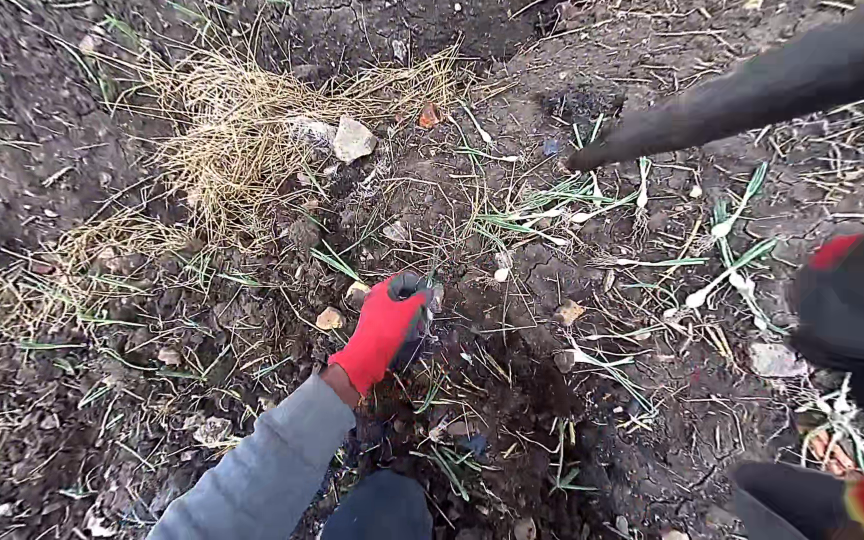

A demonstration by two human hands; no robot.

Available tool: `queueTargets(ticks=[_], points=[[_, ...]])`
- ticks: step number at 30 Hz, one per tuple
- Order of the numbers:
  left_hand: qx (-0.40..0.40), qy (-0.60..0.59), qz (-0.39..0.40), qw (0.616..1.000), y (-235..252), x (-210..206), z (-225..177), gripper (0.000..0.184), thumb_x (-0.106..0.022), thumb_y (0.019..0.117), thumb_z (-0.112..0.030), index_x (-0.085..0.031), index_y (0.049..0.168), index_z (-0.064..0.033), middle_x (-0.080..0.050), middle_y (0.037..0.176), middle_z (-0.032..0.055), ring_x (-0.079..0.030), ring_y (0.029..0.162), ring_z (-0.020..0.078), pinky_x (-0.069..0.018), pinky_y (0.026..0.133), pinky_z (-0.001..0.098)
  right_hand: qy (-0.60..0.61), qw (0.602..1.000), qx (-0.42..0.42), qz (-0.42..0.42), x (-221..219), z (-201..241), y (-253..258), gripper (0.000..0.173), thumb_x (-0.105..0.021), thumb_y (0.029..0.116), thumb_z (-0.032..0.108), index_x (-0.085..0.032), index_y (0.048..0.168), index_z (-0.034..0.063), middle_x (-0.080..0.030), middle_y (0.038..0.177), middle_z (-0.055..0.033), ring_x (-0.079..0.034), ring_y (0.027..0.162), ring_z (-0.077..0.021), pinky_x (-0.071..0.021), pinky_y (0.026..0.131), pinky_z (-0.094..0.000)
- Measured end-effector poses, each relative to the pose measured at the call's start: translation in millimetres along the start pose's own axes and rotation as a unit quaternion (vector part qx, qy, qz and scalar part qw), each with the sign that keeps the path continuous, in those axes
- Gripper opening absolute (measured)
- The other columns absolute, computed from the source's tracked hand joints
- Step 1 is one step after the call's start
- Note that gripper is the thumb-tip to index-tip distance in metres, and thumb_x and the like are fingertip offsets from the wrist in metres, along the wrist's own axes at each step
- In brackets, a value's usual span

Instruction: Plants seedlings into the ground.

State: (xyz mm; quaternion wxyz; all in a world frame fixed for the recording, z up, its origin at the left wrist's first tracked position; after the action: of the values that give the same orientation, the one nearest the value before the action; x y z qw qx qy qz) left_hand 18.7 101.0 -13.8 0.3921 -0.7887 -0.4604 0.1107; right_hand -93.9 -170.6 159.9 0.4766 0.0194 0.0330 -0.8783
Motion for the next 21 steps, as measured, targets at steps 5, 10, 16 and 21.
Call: queueTargets(ticks=[5,10,16,21], points=[[-0.118,-0.064,-0.003,0.991,-8,1,-33,0.018,-0.066,0.1006,-0.016,-0.068,0.118,-0.0110,-0.067,0.085,0.0057,-0.055,0.053,0.0112,-0.0483,0.044,0.0251,-0.259,0.924,-0.280,0.031,-43,-165,-32,0.045,-0.046,0.1059,0.052,-0.060,0.123,0.0137,-0.056,0.071,-0.0087,-0.053,0.052,-0.0226,-0.0477,0.046,-0.0454],[-0.026,0.038,0.063,0.997,2,-25,17,0.019,-0.065,0.1022,-0.023,-0.070,0.116,-0.0100,-0.067,0.086,0.0093,-0.058,0.059,0.0183,-0.0508,0.052,0.0359,-0.079,0.987,-0.129,0.052,21,-56,-27,0.030,-0.044,0.1068,0.033,-0.062,0.084,0.0226,-0.047,0.057,0.0147,-0.043,0.046,0.0027,-0.0399,0.044,-0.0147],[-0.114,0.084,-0.047,0.989,6,-17,-29,0.015,-0.066,0.1009,-0.020,-0.072,0.112,-0.0120,-0.071,0.087,0.0034,-0.064,0.068,0.0130,-0.0555,0.063,0.0350,-0.298,0.939,-0.169,-0.016,-49,-157,-24,0.033,-0.053,0.1029,0.037,-0.064,0.117,0.0090,-0.062,0.079,-0.0096,-0.061,0.064,-0.0224,-0.0541,0.057,-0.0483],[-0.115,0.361,0.083,0.922,37,-79,-11,0.021,-0.061,0.1009,-0.022,-0.072,0.116,-0.0136,-0.073,0.113,0.0130,-0.069,0.109,0.0326,-0.0545,0.093,0.0604,-0.213,0.953,-0.212,-0.047,-39,-142,-62,0.040,-0.048,0.1030,0.050,-0.064,0.104,0.0135,-0.052,0.063,-0.0010,-0.052,0.049,-0.0161,-0.0482,0.044,-0.0372]])
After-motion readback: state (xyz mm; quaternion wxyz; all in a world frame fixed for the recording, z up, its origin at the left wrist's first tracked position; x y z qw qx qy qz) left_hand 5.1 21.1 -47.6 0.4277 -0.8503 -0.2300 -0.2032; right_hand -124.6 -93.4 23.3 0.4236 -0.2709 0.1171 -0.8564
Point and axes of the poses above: each hand's wrist, its own y-axis towards the middle knuckle, its own x-axis out of the back of the hand, z = x × y, the point moved 1 cm from there along y, towards the middle knuckle
